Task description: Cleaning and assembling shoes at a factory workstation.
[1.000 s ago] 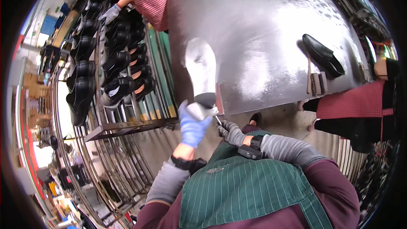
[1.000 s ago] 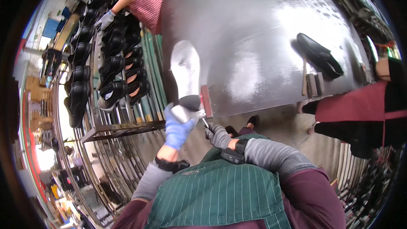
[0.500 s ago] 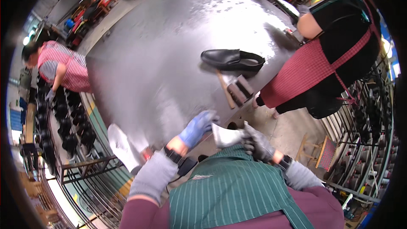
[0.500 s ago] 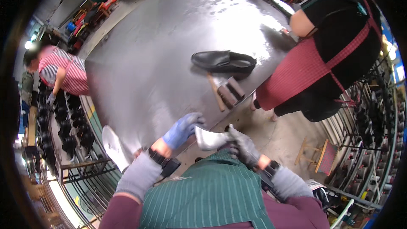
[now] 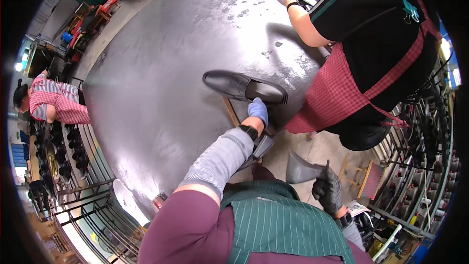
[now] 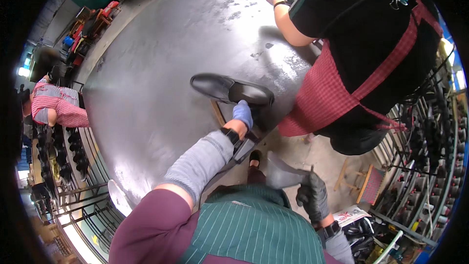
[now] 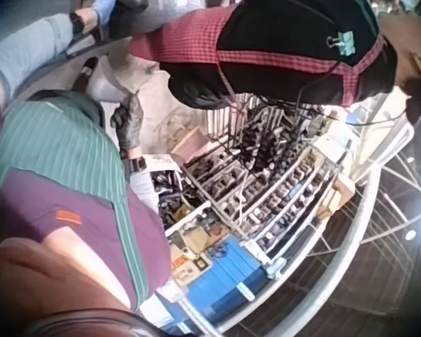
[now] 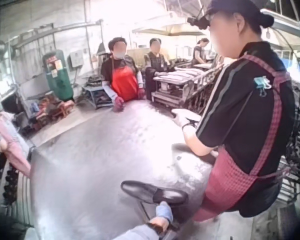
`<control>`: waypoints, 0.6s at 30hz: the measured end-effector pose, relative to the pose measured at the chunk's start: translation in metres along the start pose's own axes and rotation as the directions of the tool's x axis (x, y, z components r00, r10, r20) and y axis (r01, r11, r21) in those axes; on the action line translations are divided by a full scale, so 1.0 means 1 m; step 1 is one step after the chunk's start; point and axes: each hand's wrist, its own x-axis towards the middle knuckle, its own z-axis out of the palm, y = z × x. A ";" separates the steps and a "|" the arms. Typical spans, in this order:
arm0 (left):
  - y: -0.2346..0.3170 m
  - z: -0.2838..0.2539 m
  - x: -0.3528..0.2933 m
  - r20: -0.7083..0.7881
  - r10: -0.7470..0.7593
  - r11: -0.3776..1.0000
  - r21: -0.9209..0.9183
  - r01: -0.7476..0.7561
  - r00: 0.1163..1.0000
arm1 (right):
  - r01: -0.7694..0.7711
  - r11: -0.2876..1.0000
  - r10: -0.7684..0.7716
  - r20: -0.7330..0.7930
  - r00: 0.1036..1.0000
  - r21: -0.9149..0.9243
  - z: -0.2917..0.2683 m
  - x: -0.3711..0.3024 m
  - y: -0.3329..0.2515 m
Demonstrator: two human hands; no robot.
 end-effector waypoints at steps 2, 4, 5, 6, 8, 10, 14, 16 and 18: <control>0.004 -0.032 -0.063 -0.236 -0.134 0.874 -0.486 0.003 0.963 | 0.039 0.991 -0.026 0.106 0.994 -0.124 0.036 0.019 -0.021; -0.011 -0.068 -0.106 -0.331 -0.033 0.867 -0.478 -0.138 0.943 | 0.099 0.970 -0.039 0.259 0.965 -0.221 0.071 0.036 -0.028; -0.008 -0.091 -0.135 -0.421 -0.102 0.921 -0.382 -0.074 0.902 | 0.160 0.948 -0.061 0.338 0.939 -0.275 0.089 0.047 -0.026; -0.022 -0.125 -0.151 -0.036 -0.087 0.465 -0.885 0.009 0.996 | 0.292 0.878 -0.152 0.358 0.921 -0.379 0.115 0.051 -0.024; -0.052 -0.196 -0.192 -0.117 0.163 0.347 -0.923 -0.168 0.980 | 0.542 0.668 -0.346 0.432 0.833 -0.509 0.168 0.060 -0.005; -0.076 -0.262 -0.238 -0.320 0.459 0.735 -0.387 -0.557 0.829 | 0.522 0.751 -0.313 0.478 0.821 -0.405 0.218 0.050 0.011; -0.181 -0.357 -0.273 -0.185 0.688 0.633 -0.319 -0.705 0.701 | 0.439 0.868 -0.206 0.637 0.743 -0.232 0.311 0.026 0.086; -0.238 -0.386 -0.280 -0.240 0.580 0.636 -0.463 -0.617 0.778 | 0.364 0.889 -0.075 0.697 0.713 -0.277 0.361 0.005 0.132; -0.286 -0.426 -0.277 -0.521 0.350 0.577 -0.535 -0.617 0.779 | 0.330 0.879 0.049 0.754 0.655 -0.344 0.412 -0.016 0.174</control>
